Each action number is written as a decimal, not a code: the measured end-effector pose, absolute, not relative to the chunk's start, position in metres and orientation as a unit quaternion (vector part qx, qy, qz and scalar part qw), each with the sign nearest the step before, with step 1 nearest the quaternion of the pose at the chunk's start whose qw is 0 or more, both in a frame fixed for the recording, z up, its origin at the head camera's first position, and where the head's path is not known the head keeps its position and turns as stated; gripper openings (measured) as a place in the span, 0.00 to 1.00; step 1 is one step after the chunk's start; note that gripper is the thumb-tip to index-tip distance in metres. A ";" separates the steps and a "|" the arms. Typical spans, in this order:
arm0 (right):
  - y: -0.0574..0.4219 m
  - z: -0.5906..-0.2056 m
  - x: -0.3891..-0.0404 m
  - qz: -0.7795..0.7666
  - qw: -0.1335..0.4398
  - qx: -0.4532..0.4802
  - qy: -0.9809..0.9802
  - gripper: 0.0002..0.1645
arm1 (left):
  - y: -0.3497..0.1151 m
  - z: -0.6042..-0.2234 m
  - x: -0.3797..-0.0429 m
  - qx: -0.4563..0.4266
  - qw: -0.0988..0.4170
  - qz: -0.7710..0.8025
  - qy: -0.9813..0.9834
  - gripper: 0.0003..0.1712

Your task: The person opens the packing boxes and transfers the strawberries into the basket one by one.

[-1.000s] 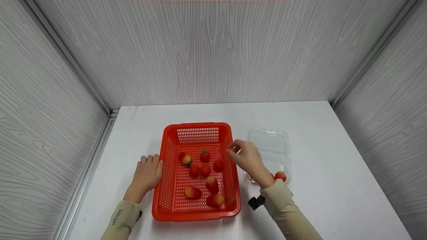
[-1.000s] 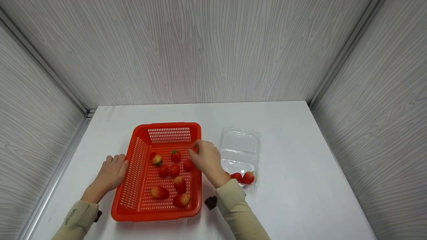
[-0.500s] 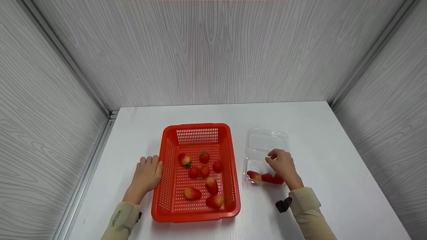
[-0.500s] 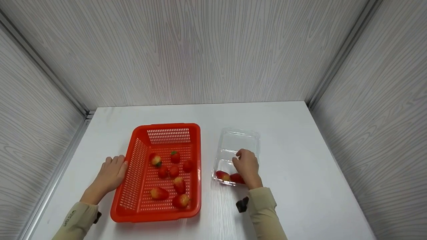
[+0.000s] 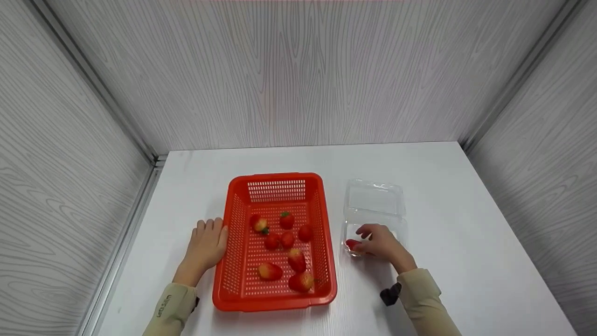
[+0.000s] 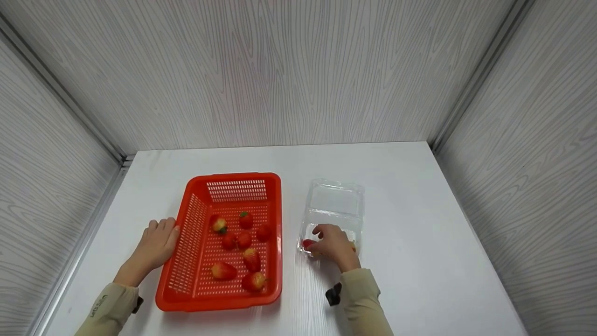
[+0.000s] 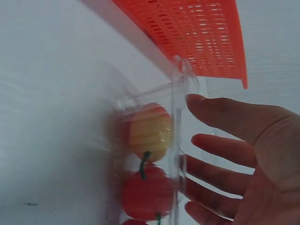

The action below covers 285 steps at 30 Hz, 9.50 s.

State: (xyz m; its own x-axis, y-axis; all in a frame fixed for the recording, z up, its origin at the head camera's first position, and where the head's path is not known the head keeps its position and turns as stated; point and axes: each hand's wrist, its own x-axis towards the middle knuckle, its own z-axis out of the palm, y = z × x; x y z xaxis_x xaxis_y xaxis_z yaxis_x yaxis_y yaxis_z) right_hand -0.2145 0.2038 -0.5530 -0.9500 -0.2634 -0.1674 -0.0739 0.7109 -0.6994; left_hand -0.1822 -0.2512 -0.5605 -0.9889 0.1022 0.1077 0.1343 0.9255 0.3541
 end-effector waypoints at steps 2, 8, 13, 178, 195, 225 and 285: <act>0.202 -0.558 -0.215 -0.365 0.137 -0.095 0.916 0.24 | -0.251 -0.561 -0.182 -0.061 0.046 -0.183 -0.980 0.13; 0.197 -0.567 -0.216 -0.321 0.152 -0.068 0.932 0.21 | -0.251 -0.562 -0.182 -0.057 0.045 -0.183 -0.980 0.14; 0.194 -0.570 -0.218 -0.310 0.151 -0.060 0.937 0.20 | -0.252 -0.563 -0.182 -0.058 0.039 -0.183 -0.980 0.14; 0.180 -0.513 -0.210 -0.297 0.029 -0.085 0.951 0.14 | -0.249 -0.558 -0.182 -0.053 0.039 -0.174 -0.982 0.13; 0.213 -0.544 -0.206 -0.277 0.167 -0.028 0.946 0.24 | -0.249 -0.557 -0.181 -0.056 0.041 -0.185 -0.980 0.13; 0.212 -0.544 -0.210 -0.340 0.097 -0.007 0.935 0.20 | -0.249 -0.561 -0.185 -0.054 0.038 -0.172 -0.983 0.14; 0.025 -0.514 -0.230 -0.437 0.092 -0.115 0.887 0.16 | -0.249 -0.561 -0.182 -0.053 0.042 -0.185 -0.981 0.13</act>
State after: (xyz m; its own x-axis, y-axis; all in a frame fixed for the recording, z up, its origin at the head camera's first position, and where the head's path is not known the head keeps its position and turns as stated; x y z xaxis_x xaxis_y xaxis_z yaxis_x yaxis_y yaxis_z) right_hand -0.2296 0.0250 -0.5144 -0.9563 -0.2854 -0.0627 -0.1242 0.5913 -0.7969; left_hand -0.1822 -0.2492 -0.5612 -0.9910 0.0876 0.1013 0.1185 0.9264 0.3575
